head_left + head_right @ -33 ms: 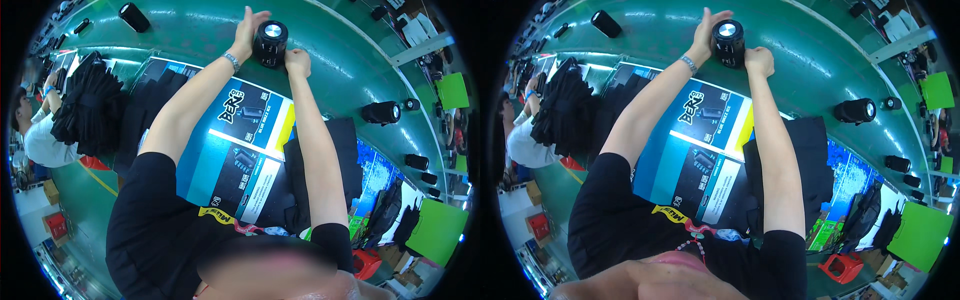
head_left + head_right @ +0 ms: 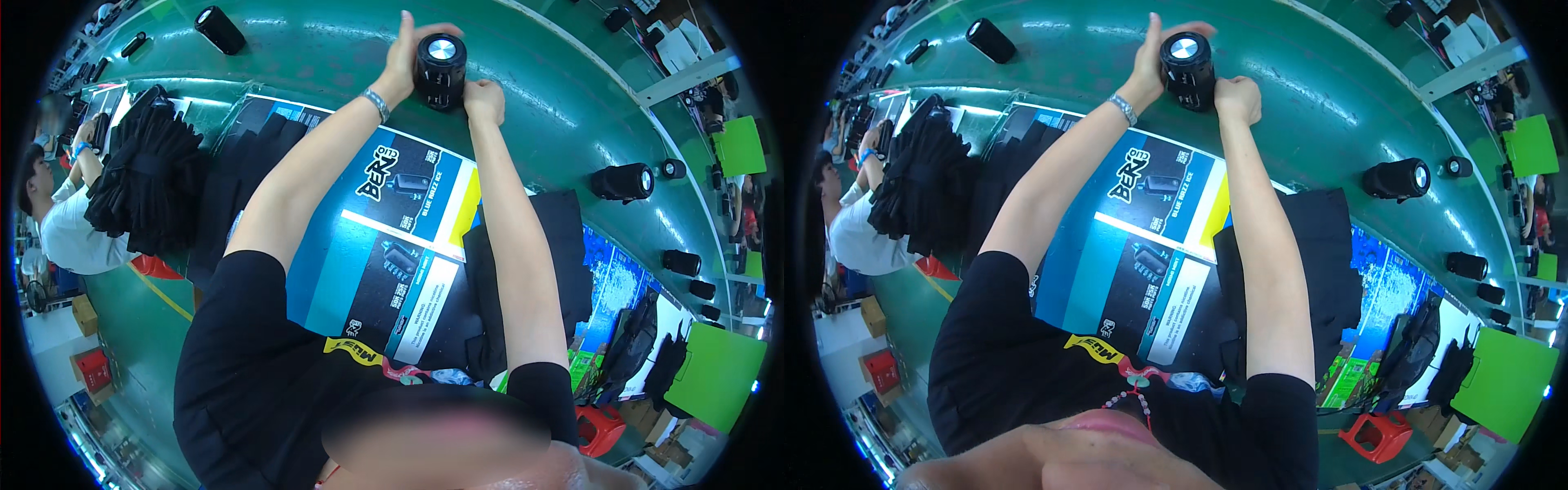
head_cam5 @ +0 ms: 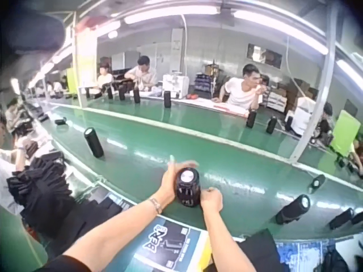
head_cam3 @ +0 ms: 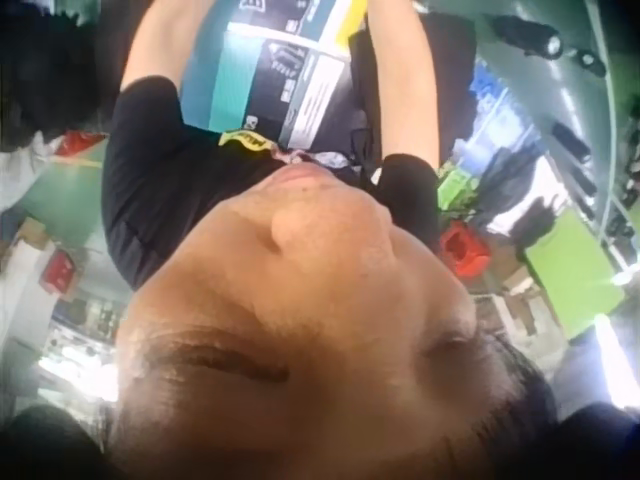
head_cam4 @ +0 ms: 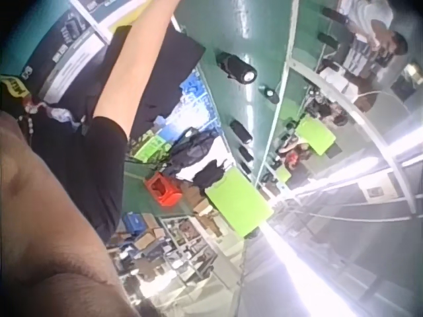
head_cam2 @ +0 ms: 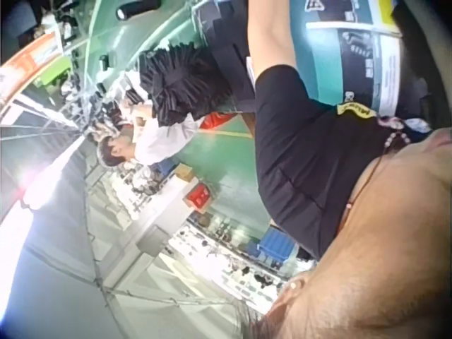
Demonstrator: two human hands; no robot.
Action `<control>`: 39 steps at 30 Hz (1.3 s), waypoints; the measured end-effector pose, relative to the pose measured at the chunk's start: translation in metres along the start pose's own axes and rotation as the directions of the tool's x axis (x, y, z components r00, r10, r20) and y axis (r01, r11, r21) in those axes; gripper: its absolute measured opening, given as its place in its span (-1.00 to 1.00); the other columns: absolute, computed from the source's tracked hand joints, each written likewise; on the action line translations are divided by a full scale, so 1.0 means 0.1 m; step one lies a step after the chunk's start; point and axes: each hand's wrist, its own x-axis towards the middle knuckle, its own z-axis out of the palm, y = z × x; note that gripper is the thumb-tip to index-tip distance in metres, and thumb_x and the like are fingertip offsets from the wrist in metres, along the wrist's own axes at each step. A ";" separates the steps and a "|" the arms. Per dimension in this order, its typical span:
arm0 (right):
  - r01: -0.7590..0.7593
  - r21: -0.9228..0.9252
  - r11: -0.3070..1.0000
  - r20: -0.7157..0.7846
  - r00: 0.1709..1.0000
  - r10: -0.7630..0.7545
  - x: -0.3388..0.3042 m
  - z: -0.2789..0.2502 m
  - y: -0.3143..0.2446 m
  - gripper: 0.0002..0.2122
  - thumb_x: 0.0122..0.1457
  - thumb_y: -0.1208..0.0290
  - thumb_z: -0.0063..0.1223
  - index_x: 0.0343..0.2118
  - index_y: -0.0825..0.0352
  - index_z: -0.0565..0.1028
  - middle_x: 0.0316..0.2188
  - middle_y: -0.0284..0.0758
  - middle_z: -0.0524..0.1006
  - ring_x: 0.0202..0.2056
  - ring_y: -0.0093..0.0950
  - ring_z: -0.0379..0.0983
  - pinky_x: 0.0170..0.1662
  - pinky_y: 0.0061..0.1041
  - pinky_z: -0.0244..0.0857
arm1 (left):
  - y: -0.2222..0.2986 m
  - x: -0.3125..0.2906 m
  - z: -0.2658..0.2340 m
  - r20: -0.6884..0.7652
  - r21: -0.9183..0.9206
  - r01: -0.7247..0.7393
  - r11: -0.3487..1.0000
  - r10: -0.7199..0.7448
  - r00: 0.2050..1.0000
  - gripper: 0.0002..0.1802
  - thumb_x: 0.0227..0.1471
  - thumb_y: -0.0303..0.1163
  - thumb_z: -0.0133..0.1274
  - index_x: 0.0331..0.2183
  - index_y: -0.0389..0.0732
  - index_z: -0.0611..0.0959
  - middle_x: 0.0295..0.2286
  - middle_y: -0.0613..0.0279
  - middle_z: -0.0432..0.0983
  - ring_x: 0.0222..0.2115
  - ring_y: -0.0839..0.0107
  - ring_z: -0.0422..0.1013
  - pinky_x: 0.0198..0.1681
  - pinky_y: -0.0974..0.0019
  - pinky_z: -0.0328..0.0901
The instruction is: The person takes fabric pouches by hand and places them one by one into cylindrical containers.
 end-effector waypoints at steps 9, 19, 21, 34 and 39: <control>-0.016 0.956 0.293 0.125 0.925 -0.359 -0.71 -0.26 -0.07 -0.62 0.34 0.19 -0.50 0.06 0.23 0.31 -0.07 -0.35 0.45 -0.08 -0.50 0.40 0.01 -0.51 0.25 | 0.36 -0.38 0.49 -0.036 -0.451 0.262 0.853 -0.311 0.950 -0.10 0.13 0.27 -0.58 -0.27 -0.38 0.56 -0.38 -0.10 0.54 -0.34 0.05 0.49 -0.17 0.05 0.40; -0.376 0.827 0.418 0.524 0.786 -0.328 -1.01 -0.89 -0.12 -0.46 0.24 -0.15 -0.45 0.05 0.17 0.30 -0.14 -0.35 0.49 -0.12 -0.48 0.46 -0.10 -0.38 0.39 | 0.61 -0.57 0.83 -0.027 -0.539 0.310 0.783 -0.384 0.923 -0.16 0.15 0.20 -0.67 -0.20 -0.26 0.54 -0.37 -0.15 0.52 -0.32 0.01 0.48 -0.23 0.00 0.41; -0.425 0.832 0.357 0.550 0.719 -0.425 -1.02 -0.86 -0.03 -0.42 0.16 -0.20 -0.23 -0.01 0.25 0.35 -0.18 -0.31 0.50 -0.18 -0.50 0.48 -0.13 -0.42 0.40 | 0.54 -0.48 0.59 -0.001 -0.724 0.199 0.661 -0.289 0.957 -0.23 0.16 0.13 -0.65 -0.18 -0.26 0.52 -0.32 -0.16 0.51 -0.28 -0.02 0.46 -0.16 -0.04 0.37; 0.851 0.221 0.477 -0.183 0.517 -0.836 -0.49 -1.04 -0.01 -0.49 -0.29 0.31 0.41 -0.20 0.31 0.46 -0.16 -0.23 0.49 -0.06 -0.25 0.37 0.04 -0.29 0.18 | 0.67 -0.61 0.43 -0.174 0.336 0.061 0.940 -0.001 0.985 -0.52 0.14 -0.10 -0.05 0.00 -0.20 0.46 -0.08 0.25 0.44 -0.16 0.51 0.37 -0.06 0.41 0.21; 0.907 0.157 0.390 -0.382 0.420 -0.823 -0.51 -0.79 -0.04 -0.46 -0.22 0.31 0.37 -0.07 0.22 0.47 0.04 -0.19 0.32 0.07 -0.15 0.22 0.20 -0.20 -0.03 | 0.65 -0.22 0.57 -0.045 0.550 -0.023 0.835 0.057 0.997 -0.60 0.11 -0.11 -0.01 -0.15 -0.18 0.61 -0.23 0.31 0.51 -0.33 0.60 0.32 -0.24 0.50 0.24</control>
